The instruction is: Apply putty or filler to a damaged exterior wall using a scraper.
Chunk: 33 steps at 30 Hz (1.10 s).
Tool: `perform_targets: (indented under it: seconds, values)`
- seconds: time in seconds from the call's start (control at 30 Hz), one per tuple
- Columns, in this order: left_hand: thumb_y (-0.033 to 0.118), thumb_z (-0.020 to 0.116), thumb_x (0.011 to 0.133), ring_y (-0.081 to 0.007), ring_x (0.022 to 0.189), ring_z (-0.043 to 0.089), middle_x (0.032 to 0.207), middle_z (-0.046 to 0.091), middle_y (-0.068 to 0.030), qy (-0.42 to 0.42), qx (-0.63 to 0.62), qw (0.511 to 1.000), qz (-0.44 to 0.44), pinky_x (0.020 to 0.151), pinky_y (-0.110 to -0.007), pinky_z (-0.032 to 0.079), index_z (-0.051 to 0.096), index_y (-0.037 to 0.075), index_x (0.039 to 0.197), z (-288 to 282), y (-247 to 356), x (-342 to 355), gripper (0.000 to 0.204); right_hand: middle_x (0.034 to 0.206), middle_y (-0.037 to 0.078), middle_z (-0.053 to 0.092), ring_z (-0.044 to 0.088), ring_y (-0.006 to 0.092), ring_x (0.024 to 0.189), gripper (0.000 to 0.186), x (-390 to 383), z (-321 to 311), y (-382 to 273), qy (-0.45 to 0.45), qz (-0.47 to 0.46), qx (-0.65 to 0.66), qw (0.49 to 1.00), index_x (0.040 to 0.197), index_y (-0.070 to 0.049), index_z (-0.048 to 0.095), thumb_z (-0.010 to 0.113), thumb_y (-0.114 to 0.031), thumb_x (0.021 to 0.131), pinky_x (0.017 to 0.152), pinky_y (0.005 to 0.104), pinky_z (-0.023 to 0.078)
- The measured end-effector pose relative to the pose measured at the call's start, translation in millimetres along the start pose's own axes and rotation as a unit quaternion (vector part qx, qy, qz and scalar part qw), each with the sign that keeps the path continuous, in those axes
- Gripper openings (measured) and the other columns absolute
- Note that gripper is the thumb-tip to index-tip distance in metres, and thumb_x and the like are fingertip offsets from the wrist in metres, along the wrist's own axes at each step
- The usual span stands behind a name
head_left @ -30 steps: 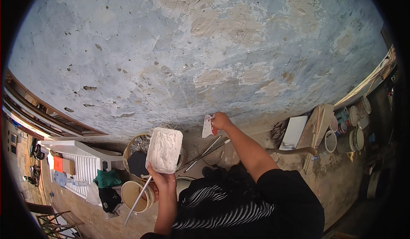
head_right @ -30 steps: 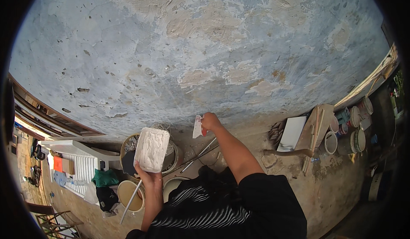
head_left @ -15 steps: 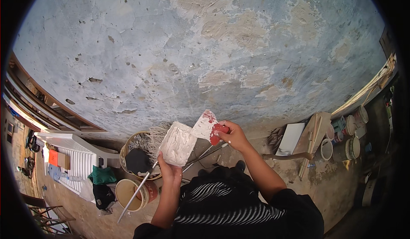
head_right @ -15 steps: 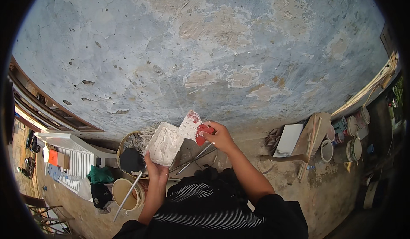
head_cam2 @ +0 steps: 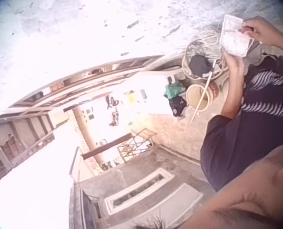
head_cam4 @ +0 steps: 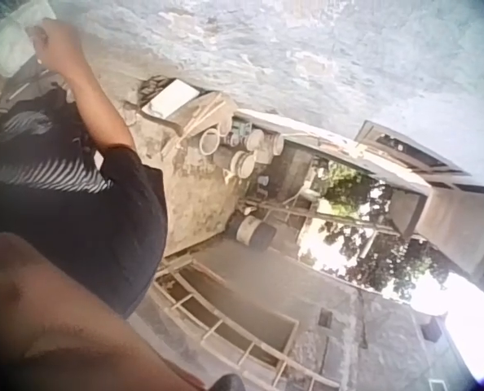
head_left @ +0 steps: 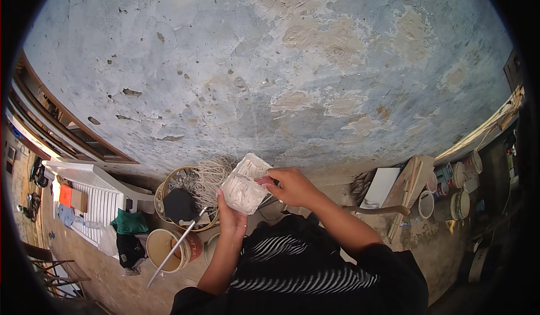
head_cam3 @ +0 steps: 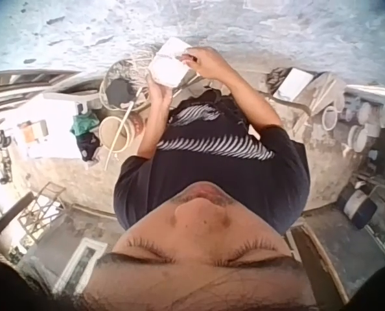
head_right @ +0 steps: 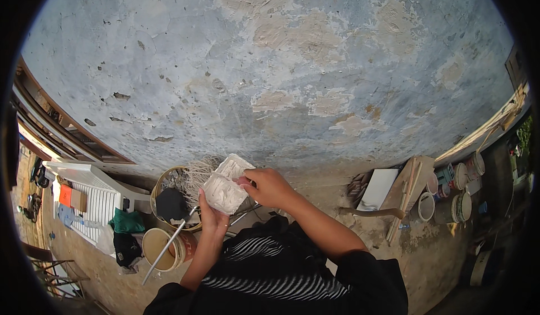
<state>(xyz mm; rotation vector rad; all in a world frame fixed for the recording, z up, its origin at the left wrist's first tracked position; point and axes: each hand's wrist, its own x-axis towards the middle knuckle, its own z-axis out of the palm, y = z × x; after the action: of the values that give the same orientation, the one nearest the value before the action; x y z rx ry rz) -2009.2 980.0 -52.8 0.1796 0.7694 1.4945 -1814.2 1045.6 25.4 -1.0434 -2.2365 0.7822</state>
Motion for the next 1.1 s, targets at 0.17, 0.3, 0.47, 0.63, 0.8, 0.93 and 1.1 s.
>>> perform_targets:
  seconds: [0.17, 0.3, 0.47, 0.63, 0.8, 0.93, 1.1]
  values:
    - [0.054, 0.037, 0.101, -0.0282, 0.134, 0.045, 0.147, 0.044, -0.0133, 0.012, -0.02, 1.0, 0.013, 0.11, -0.043, 0.039, 0.036, 0.004, 0.146, -15.4, 17.6, 16.8, 0.067, 0.086, 0.007, 0.071, 0.066, 0.0137, 0.071, 0.014, 23.9, 21.1, 45.2, 0.09, 0.147, 0.33, 0.928, 0.102, -0.001, 0.066, 0.061, -0.008, 0.09, 0.063, 0.0297, 0.05]
    - [0.054, 0.038, 0.101, -0.0278, 0.134, 0.045, 0.147, 0.044, -0.0128, 0.04, -0.021, 0.998, 0.039, 0.11, -0.043, 0.039, 0.036, 0.005, 0.146, -24.1, 36.2, 27.2, 0.067, 0.091, 0.003, 0.07, 0.066, 0.0108, 0.074, 0.017, 37.6, 26.1, 74.9, 0.174, 0.266, 0.459, 0.83, 0.109, -0.006, 0.065, 0.063, -0.01, 0.092, 0.06, 0.0263, 0.053]
    - [0.054, 0.039, 0.1, -0.0274, 0.133, 0.047, 0.147, 0.044, -0.0118, 0.062, -0.028, 0.993, 0.097, 0.109, -0.042, 0.041, 0.036, 0.005, 0.146, -31.3, 46.8, 46.5, 0.067, 0.093, 0.006, 0.07, 0.068, 0.0157, 0.078, 0.015, 30.9, 45.6, 147.4, 0.26, 0.347, 0.641, 0.634, 0.107, -0.008, 0.063, 0.061, -0.012, 0.092, 0.063, 0.0304, 0.053]
    - [0.054, 0.044, 0.098, -0.0282, 0.134, 0.045, 0.147, 0.044, -0.0116, 0.074, -0.02, 0.993, 0.092, 0.11, -0.044, 0.039, 0.037, 0.006, 0.145, -26.9, 45.9, 69.2, 0.068, 0.097, 0.007, 0.07, 0.068, 0.0196, 0.089, 0.014, 22.7, 89.6, 232.1, 0.257, 0.418, 0.692, 0.53, 0.105, -0.008, 0.061, 0.057, -0.01, 0.092, 0.08, 0.0338, 0.055]
    - [0.055, 0.04, 0.099, -0.0274, 0.133, 0.047, 0.147, 0.044, -0.0112, 0.09, -0.01, 0.992, 0.084, 0.109, -0.042, 0.041, 0.037, 0.006, 0.146, -14.7, 33.6, 92.3, 0.067, 0.109, 0.016, 0.069, 0.068, 0.0241, 0.099, 0.026, 55.7, 106.1, 267.8, 0.294, 0.444, 0.683, 0.501, 0.114, 0.001, 0.057, 0.042, -0.009, 0.096, 0.086, 0.0354, 0.056]
    - [0.055, 0.041, 0.099, -0.0274, 0.133, 0.046, 0.148, 0.044, -0.0114, 0.103, -0.009, 0.991, 0.082, 0.11, -0.042, 0.04, 0.037, 0.006, 0.146, -8.7, 26.2, 105.1, 0.068, 0.113, 0.021, 0.068, 0.068, 0.0268, 0.102, 0.032, 79.6, 106.0, 288.5, 0.308, 0.433, 0.686, 0.497, 0.118, 0.006, 0.054, 0.035, -0.008, 0.096, 0.088, 0.0367, 0.057]
    - [0.054, 0.042, 0.099, -0.028, 0.134, 0.046, 0.147, 0.044, -0.011, 0.103, -0.014, 0.991, 0.088, 0.111, -0.043, 0.039, 0.038, 0.007, 0.145, -6.3, 21.9, 115.7, 0.066, 0.108, 0.021, 0.069, 0.07, 0.0286, 0.096, 0.031, 97.6, 101.6, 307.4, 0.325, 0.437, 0.691, 0.476, 0.118, 0.005, 0.053, 0.034, -0.009, 0.098, 0.084, 0.0372, 0.058]
